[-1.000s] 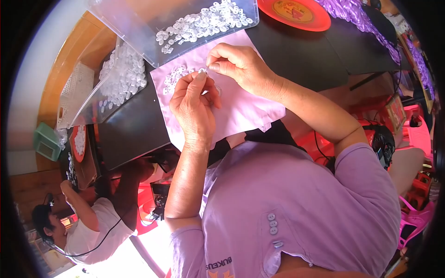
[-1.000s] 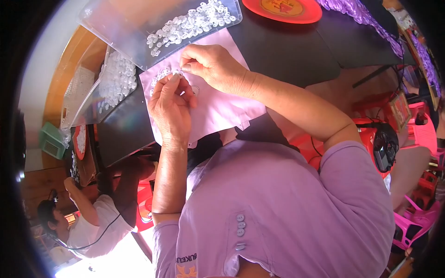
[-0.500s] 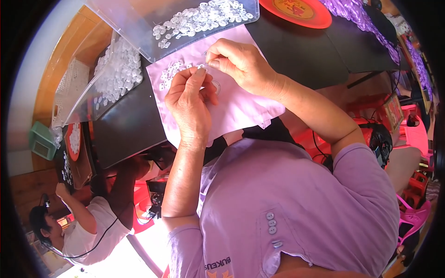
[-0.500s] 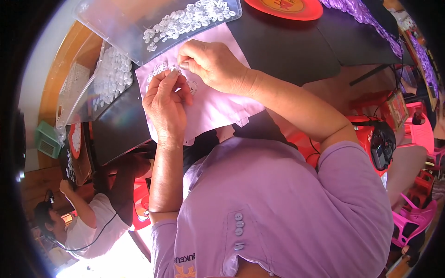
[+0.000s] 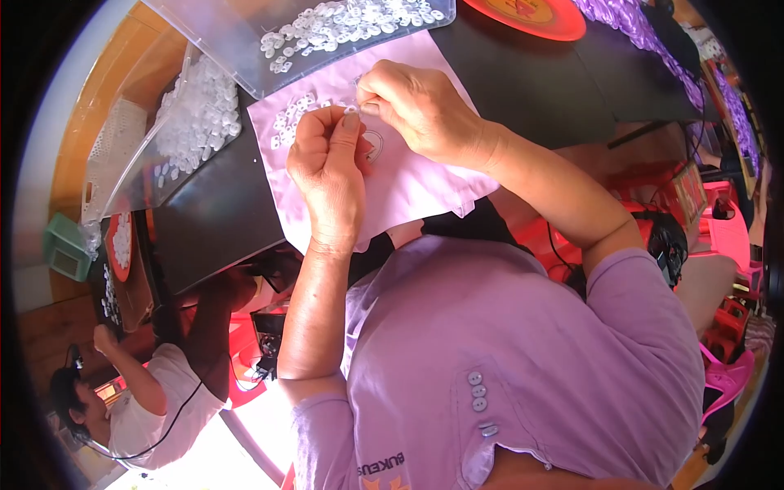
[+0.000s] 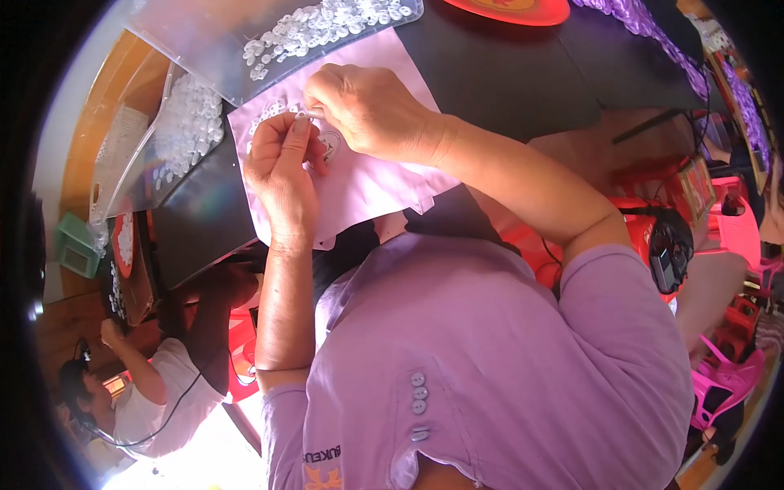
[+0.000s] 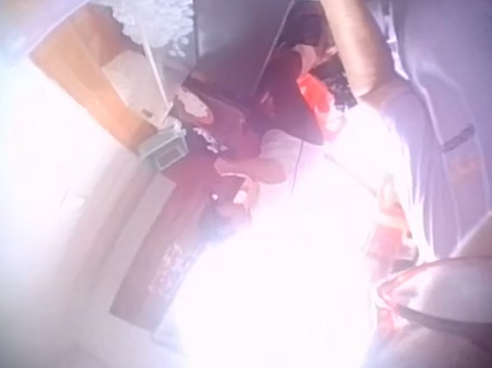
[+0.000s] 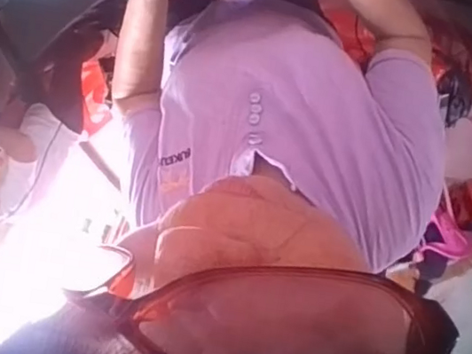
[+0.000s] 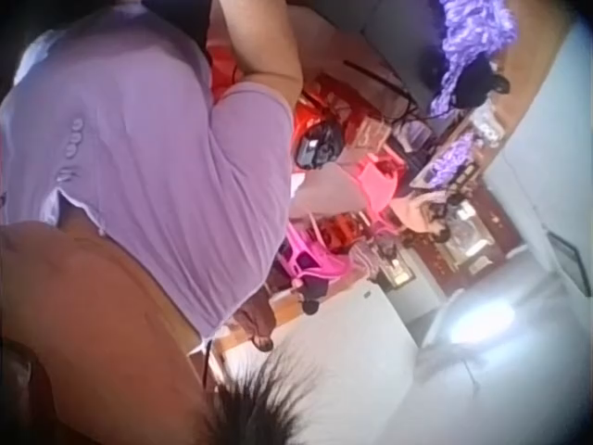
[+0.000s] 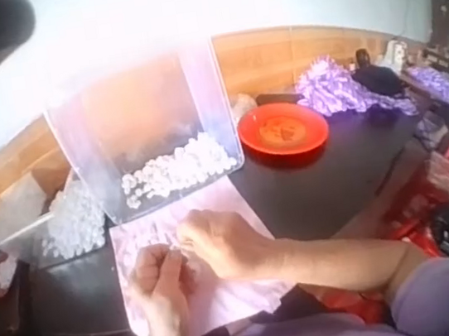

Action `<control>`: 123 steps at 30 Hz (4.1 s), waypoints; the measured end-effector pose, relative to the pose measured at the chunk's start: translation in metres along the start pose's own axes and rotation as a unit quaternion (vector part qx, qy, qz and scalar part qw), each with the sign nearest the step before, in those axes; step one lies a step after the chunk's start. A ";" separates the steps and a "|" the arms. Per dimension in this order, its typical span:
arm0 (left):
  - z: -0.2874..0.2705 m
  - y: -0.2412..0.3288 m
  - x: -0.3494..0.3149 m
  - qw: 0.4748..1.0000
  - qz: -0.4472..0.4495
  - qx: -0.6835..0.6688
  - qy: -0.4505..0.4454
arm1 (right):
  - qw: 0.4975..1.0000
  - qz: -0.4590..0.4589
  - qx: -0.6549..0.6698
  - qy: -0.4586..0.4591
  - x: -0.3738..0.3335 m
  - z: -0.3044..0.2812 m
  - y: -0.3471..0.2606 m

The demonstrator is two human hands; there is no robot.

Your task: Sorting and arranging small white plastic clips onto a pink fabric piece.

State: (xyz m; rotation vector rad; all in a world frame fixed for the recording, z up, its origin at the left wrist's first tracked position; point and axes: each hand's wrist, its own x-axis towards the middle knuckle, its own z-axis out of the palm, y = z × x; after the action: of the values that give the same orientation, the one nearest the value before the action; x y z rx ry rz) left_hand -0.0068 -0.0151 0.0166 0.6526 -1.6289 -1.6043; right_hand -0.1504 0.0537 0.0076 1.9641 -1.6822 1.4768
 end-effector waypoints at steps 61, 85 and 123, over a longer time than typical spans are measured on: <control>0.000 -0.005 0.010 0.997 -0.042 0.037 -0.063 | 0.934 0.184 0.123 0.282 0.073 -0.047 0.147; 0.002 -0.001 0.017 0.995 -0.061 0.045 -0.070 | 0.942 0.233 -0.032 0.239 0.073 -0.057 0.115; 0.010 0.002 -0.007 0.994 -0.029 -0.055 -0.088 | 0.910 0.028 -0.324 -0.257 0.092 -0.003 0.082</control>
State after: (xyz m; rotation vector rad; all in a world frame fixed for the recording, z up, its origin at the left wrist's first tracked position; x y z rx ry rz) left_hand -0.0103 -0.0030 0.0176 0.5177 -1.6450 -1.8243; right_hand -0.2307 -0.0341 0.0404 1.9868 -2.0685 0.2940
